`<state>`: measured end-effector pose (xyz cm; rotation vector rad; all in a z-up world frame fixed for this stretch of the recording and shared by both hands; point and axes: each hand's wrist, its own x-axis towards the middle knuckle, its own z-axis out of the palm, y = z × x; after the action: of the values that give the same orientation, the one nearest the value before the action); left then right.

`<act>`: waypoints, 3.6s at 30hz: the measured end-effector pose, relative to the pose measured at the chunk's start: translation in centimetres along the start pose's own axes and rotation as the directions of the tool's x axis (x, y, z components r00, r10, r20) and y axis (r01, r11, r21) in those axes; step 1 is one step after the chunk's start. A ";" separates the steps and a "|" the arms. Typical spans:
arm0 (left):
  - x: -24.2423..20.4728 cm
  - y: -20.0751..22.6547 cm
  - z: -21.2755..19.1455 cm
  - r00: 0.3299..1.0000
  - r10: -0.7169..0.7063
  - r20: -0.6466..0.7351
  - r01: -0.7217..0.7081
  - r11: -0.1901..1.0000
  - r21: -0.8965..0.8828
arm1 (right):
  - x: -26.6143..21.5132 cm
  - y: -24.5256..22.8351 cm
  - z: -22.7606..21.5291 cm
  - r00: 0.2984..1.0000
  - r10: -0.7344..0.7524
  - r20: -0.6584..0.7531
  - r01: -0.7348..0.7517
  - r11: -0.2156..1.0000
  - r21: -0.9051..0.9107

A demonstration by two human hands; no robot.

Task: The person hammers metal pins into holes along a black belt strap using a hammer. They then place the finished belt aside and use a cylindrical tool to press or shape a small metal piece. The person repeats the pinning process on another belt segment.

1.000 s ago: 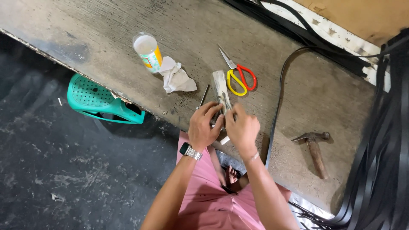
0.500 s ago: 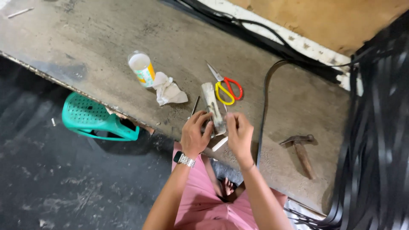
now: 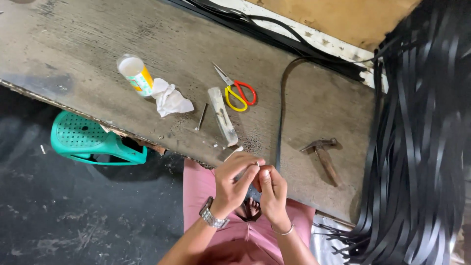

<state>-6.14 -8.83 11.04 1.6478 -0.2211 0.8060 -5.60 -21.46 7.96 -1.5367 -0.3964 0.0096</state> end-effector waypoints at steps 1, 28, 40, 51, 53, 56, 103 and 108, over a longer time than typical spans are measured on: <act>0.1 1.2 0.2 1.000 -0.012 -0.012 0.012 1.000 -0.029 | -0.4 -0.1 -0.3 1.000 -0.004 0.009 0.004 1.000 0.008; -2.7 4.9 3.5 0.991 -0.056 0.119 0.058 0.998 -0.012 | -5.5 -2.1 -3.8 0.995 -0.011 -0.104 0.022 0.994 0.108; -3.3 3.3 3.3 0.974 -0.222 0.037 0.224 0.973 -0.056 | -7.9 0.9 -3.1 0.951 -0.215 -0.220 0.035 0.787 -0.616; -3.9 -8.1 -2.0 0.970 -0.194 -0.145 0.228 0.933 0.278 | -0.1 3.8 2.1 0.878 -0.478 0.004 0.330 0.601 -0.728; -3.2 -10.2 -3.8 0.975 -0.138 -0.172 0.196 0.901 0.387 | 1.3 4.3 3.3 0.887 -0.460 0.041 0.327 0.565 -0.757; -1.9 -11.9 -5.3 0.991 -0.064 -0.119 0.119 0.830 0.545 | 2.5 5.3 4.7 0.925 -0.375 0.053 0.216 0.408 -0.887; -1.4 -14.1 -4.5 0.993 0.020 -0.118 0.071 0.692 0.718 | 5.6 4.1 4.2 0.988 0.099 -0.116 -0.151 0.719 -0.678; -1.7 -14.8 -4.4 0.992 0.025 -0.127 0.075 0.688 0.721 | 6.0 2.9 4.6 0.972 0.170 -0.163 -0.236 0.687 -0.687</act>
<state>-0.89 -1.51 -1.56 2.3280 0.2613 1.0534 -0.41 -15.37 6.52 -2.3388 -0.1485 -0.0402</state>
